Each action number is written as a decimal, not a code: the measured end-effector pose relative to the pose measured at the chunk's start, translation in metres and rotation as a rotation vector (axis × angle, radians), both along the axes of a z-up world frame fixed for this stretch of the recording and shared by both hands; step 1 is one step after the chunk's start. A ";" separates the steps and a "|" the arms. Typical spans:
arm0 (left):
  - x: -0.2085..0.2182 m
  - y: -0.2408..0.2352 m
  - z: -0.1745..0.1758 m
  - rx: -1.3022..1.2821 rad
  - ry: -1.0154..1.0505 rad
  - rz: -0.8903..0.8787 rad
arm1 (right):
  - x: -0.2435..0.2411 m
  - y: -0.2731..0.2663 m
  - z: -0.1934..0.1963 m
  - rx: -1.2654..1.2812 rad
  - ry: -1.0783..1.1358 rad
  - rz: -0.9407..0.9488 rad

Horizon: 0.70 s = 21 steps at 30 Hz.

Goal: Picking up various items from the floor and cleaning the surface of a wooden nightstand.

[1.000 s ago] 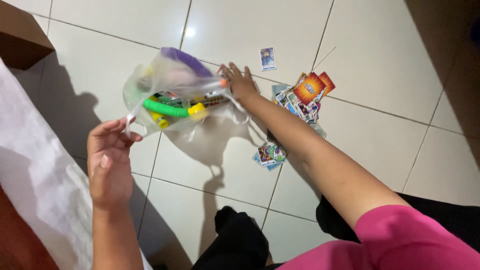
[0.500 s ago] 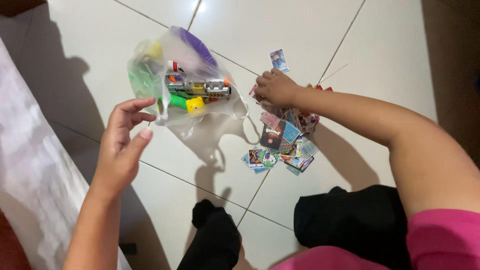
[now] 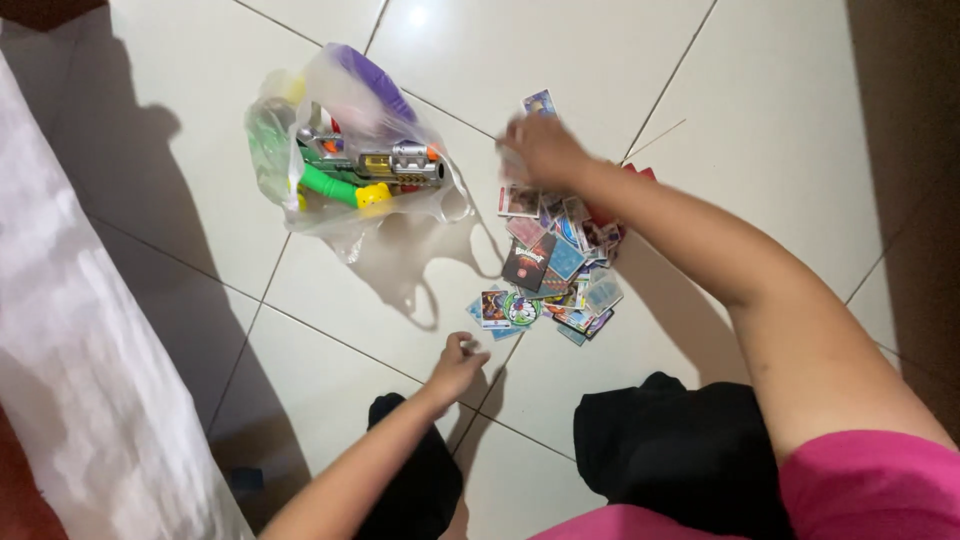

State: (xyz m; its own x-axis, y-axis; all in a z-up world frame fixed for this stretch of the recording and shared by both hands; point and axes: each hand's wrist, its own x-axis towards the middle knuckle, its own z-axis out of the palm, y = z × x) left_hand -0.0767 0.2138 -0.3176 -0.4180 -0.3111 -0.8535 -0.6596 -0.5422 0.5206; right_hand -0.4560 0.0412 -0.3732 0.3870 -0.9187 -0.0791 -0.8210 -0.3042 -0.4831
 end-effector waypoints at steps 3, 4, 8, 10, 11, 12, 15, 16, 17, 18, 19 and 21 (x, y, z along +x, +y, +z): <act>-0.017 0.050 -0.065 -0.120 -0.433 0.286 | -0.027 -0.027 -0.001 0.059 0.000 -0.328; -0.022 0.070 -0.087 -0.234 -0.386 0.316 | -0.033 -0.030 -0.001 0.062 0.014 -0.398; -0.083 0.078 -0.089 -0.270 -0.352 0.437 | -0.025 -0.024 -0.005 0.087 0.042 -0.449; -0.115 0.047 -0.053 -0.200 -0.292 0.552 | -0.009 0.000 0.007 0.133 0.037 -0.374; -0.133 0.031 -0.035 -0.129 -0.232 0.659 | -0.003 0.013 0.013 0.180 0.029 -0.306; -0.141 0.025 -0.034 -0.123 -0.227 0.661 | 0.000 0.029 0.020 0.183 0.037 -0.305; -0.153 0.015 -0.047 -0.140 0.040 0.771 | -0.001 0.066 0.036 0.233 -0.015 -0.203; -0.148 0.017 -0.062 -0.084 0.196 0.766 | -0.008 0.076 0.040 0.204 -0.053 -0.114; -0.144 0.018 -0.077 -0.029 0.351 0.757 | -0.016 0.085 0.044 0.174 -0.090 -0.026; -0.139 0.012 -0.077 -0.025 0.353 0.755 | -0.031 0.090 0.050 0.177 -0.087 -0.029; -0.135 0.007 -0.077 -0.117 0.251 0.687 | -0.046 0.095 0.057 0.179 -0.133 -0.160; -0.127 -0.005 -0.077 -0.207 0.152 0.620 | -0.078 0.107 0.056 0.180 -0.175 -0.291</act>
